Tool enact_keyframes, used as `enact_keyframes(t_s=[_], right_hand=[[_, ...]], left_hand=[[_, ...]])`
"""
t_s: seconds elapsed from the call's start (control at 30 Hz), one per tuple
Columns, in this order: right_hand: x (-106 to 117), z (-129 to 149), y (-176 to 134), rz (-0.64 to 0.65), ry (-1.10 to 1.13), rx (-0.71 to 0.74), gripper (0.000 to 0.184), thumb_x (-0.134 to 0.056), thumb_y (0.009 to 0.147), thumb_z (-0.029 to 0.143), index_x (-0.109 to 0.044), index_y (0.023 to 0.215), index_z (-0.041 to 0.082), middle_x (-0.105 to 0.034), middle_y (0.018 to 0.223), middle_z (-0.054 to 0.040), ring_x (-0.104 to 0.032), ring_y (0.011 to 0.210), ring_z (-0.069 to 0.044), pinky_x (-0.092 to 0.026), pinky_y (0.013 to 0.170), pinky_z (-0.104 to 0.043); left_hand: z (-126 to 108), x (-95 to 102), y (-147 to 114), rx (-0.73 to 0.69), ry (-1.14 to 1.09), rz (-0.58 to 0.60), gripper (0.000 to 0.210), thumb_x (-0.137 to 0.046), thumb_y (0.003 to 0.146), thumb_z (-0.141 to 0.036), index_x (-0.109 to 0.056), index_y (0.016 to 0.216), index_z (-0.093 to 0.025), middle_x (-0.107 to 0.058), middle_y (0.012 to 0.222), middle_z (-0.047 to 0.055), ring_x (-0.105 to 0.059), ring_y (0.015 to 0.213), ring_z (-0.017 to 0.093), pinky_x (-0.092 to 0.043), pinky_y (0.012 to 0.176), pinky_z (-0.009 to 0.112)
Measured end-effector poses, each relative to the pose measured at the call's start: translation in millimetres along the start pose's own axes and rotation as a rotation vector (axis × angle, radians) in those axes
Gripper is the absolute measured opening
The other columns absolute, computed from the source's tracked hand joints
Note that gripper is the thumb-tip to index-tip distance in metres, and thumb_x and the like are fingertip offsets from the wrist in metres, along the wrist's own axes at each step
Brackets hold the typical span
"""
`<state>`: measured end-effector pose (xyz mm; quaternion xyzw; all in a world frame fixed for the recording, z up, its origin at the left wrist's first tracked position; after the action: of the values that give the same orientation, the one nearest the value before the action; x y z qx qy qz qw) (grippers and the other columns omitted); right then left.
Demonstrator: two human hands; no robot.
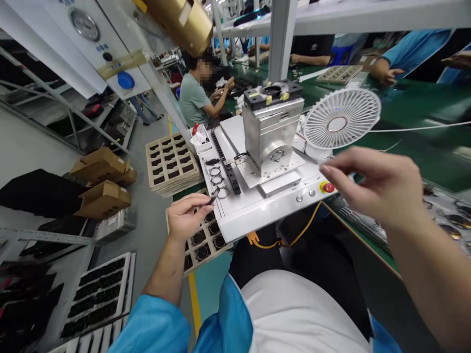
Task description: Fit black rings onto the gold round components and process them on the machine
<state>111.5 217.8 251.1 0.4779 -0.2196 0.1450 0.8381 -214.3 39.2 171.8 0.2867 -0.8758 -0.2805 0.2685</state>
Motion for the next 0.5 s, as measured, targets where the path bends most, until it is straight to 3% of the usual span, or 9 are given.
enact_keyframes(t_s=[0.07,0.17,0.3,0.37,0.5], right_hand=[[-3.8,4.7,42.9,-0.032,0.001,0.066,0.010,-0.070,0.091,0.024,-0.071,0.081,0.023,-0.070,0.075,-0.0030,-0.063,0.065,-0.017,-0.049,0.058,-0.030],[-17.7,0.7,101.7,-0.010,-0.064,0.103,0.007,-0.072,0.089,0.022,-0.075,0.092,0.017,-0.071,0.096,-0.0090,-0.067,0.089,-0.022,-0.057,0.074,-0.033],[-51.6,-19.2,164.0,0.151,0.000,0.121,0.020,-0.081,0.084,0.025,-0.075,0.102,0.018,-0.069,0.114,-0.0086,-0.065,0.116,-0.028,-0.055,0.103,-0.042],[-70.8,-32.5,186.7,0.262,0.076,0.109,0.022,-0.083,0.085,0.034,-0.075,0.097,0.017,-0.070,0.105,-0.0049,-0.067,0.112,-0.027,-0.054,0.105,-0.043],[-91.7,-49.8,214.3,0.398,0.175,0.045,0.027,-0.085,0.083,0.037,-0.074,0.085,0.013,-0.068,0.087,-0.0008,-0.073,0.096,-0.023,-0.056,0.099,-0.043]], left_hand=[[-16.4,-14.1,9.5,-0.062,-0.093,0.047,0.018,-0.087,0.081,-0.038,-0.080,0.084,-0.022,-0.079,0.082,0.006,-0.076,0.065,0.018,-0.068,0.063,0.032],[-34.1,-23.4,18.6,-0.144,-0.101,0.080,0.011,-0.082,0.086,-0.031,-0.077,0.087,-0.022,-0.077,0.082,0.005,-0.077,0.072,0.019,-0.067,0.066,0.031],[-44.8,-20.4,35.0,-0.149,-0.022,0.036,0.014,-0.075,0.091,-0.026,-0.069,0.080,-0.021,-0.076,0.105,0.007,-0.076,0.108,0.024,-0.064,0.096,0.043],[-54.9,-16.6,49.2,-0.172,-0.031,-0.006,0.021,-0.073,0.092,-0.025,-0.064,0.073,-0.020,-0.075,0.115,0.007,-0.074,0.116,0.026,-0.062,0.101,0.046],[-90.1,-25.3,97.9,-0.311,0.011,-0.040,0.025,-0.074,0.090,-0.023,-0.062,0.068,-0.020,-0.078,0.097,0.003,-0.078,0.092,0.021,-0.064,0.088,0.039]])
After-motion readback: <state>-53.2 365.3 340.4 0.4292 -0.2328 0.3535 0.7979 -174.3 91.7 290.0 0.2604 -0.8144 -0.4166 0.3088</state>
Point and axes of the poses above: each hand's wrist, its own y-axis towards the middle knuckle, its own x-axis out of the back of the hand, z = x × y, the point moved 9 cm from there along y, towards the middle knuckle
